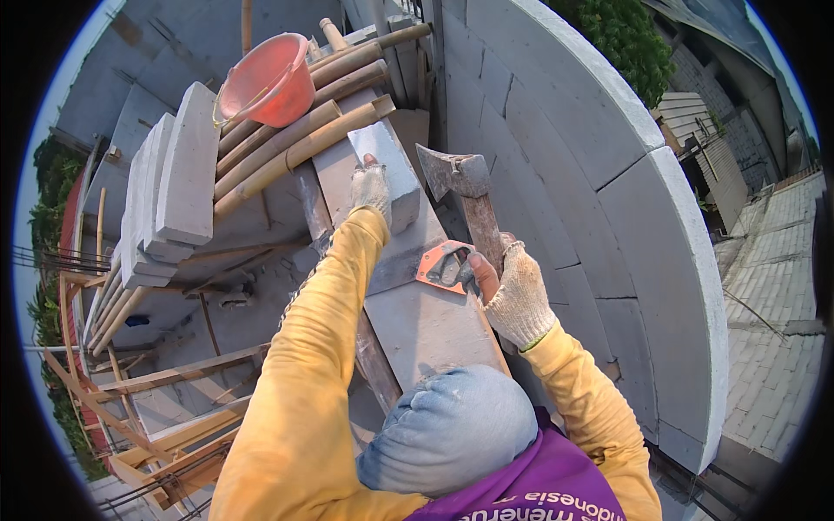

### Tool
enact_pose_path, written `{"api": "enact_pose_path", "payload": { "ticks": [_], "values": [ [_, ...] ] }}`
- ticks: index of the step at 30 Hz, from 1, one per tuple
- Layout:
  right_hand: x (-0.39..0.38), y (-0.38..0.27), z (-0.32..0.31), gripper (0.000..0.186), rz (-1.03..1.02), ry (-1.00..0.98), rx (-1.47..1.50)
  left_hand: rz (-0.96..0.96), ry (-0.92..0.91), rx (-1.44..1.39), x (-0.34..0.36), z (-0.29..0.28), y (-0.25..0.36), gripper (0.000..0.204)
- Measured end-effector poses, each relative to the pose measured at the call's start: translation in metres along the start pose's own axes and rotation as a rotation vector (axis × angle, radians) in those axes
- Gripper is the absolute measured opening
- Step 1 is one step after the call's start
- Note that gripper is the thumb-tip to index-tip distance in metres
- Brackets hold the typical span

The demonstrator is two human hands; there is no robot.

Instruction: The person measures a white rectangular block with a tape measure, cuts a section from another block using a hand saw, and then applies mortar to the edge of the wall before placing the newly cut block piece.

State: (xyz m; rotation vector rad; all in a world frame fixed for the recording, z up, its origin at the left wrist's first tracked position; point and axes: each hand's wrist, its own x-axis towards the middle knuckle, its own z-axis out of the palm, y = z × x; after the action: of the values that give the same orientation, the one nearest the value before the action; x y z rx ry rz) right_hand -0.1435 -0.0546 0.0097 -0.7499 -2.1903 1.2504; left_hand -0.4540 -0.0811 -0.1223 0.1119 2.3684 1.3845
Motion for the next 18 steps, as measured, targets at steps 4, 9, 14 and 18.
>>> {"api": "enact_pose_path", "payload": {
  "ticks": [4, 9, 14, 18],
  "values": [
    [0.016, 0.01, 0.018, 0.033, 0.036, 0.066, -0.053, -0.09, -0.006, -0.138, -0.054, 0.016, 0.051, 0.064],
    [0.034, 0.001, 0.023, 0.038, 0.032, 0.119, 0.016, -0.135, -0.006, -0.158, -0.065, 0.011, 0.06, 0.063],
    [0.044, 0.029, 0.045, 0.043, 0.153, -0.012, -0.114, -0.037, -0.004, -0.068, -0.027, 0.008, 0.027, 0.06],
    [0.049, 0.023, 0.035, 0.038, 0.088, 0.015, -0.109, -0.003, -0.016, -0.116, -0.023, 0.0, 0.006, 0.061]
  ]
}}
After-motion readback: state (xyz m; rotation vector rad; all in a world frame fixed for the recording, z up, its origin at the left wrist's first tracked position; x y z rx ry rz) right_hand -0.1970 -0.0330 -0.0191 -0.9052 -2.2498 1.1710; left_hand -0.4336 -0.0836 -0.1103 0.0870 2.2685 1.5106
